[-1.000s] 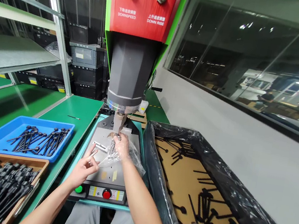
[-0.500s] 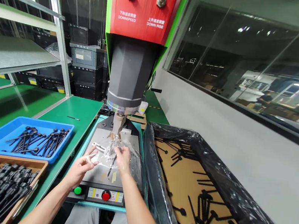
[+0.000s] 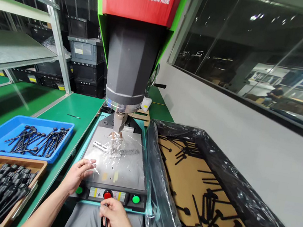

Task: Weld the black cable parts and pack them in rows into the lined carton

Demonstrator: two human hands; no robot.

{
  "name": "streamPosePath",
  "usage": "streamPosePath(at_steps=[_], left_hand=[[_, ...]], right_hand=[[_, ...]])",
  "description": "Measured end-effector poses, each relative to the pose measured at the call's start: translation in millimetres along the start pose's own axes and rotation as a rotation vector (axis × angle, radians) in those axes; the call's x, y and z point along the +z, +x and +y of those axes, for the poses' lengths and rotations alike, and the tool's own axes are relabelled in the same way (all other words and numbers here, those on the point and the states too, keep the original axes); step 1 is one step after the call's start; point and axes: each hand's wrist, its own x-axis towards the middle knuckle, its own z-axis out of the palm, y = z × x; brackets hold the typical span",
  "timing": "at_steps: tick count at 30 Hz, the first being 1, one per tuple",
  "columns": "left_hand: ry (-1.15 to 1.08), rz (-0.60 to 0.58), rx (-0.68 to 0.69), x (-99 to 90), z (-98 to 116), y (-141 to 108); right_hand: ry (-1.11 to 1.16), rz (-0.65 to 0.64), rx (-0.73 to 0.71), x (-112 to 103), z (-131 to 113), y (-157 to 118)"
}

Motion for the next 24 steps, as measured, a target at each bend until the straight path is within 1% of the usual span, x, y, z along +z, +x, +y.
streamPosePath(at_steps=[2, 3, 6, 7, 8, 9, 10, 13, 14, 15, 16, 17, 19, 21, 24], left_hand=[[0.027, 0.073, 0.012, -4.1, -6, 2], [0.050, 0.136, 0.038, -7.0, -9, 2], [0.197, 0.373, 0.192, -15.0, -15, -4], [0.256, 0.423, 0.251, -15.8, -16, -8], [0.309, 0.433, 0.303, -14.8, -16, -15], [0.355, 0.393, 0.340, -11.8, -15, -22], [0.391, 0.309, 0.362, -6.6, -14, -31], [0.484, -0.059, 0.357, 18.4, -6, -56], [0.497, -0.158, 0.348, 27.8, -4, -62], [0.500, -0.231, 0.342, 36.7, -2, -68], [0.496, -0.280, 0.339, 44.6, 0, -72], [0.488, -0.307, 0.335, 51.1, 1, -75], [0.476, -0.316, 0.329, 59.5, 3, -77], [0.485, -0.307, 0.328, 63.0, 3, -78], [0.521, -0.346, 0.340, 63.7, 2, -79]], right_hand=[[0.030, 0.029, -0.027, 1, 0, -3], [0.044, 0.041, -0.043, 1, -1, -5], [0.063, 0.062, -0.120, 1, -7, -10], [0.062, 0.063, -0.158, 1, -11, -12], [0.058, 0.067, -0.205, 1, -14, -14], [0.050, 0.074, -0.261, 2, -18, -15], [0.040, 0.083, -0.319, 3, -23, -16], [-0.014, 0.129, -0.464, 10, -34, -16], [-0.041, 0.146, -0.496, 13, -36, -15], [-0.067, 0.165, -0.519, 16, -38, -15], [-0.089, 0.186, -0.540, 19, -40, -15], [-0.104, 0.205, -0.559, 21, -40, -15], [-0.107, 0.229, -0.577, 24, -40, -16], [-0.080, 0.248, -0.564, 24, -37, -16], [-0.032, 0.269, -0.539, 21, -34, -18]])
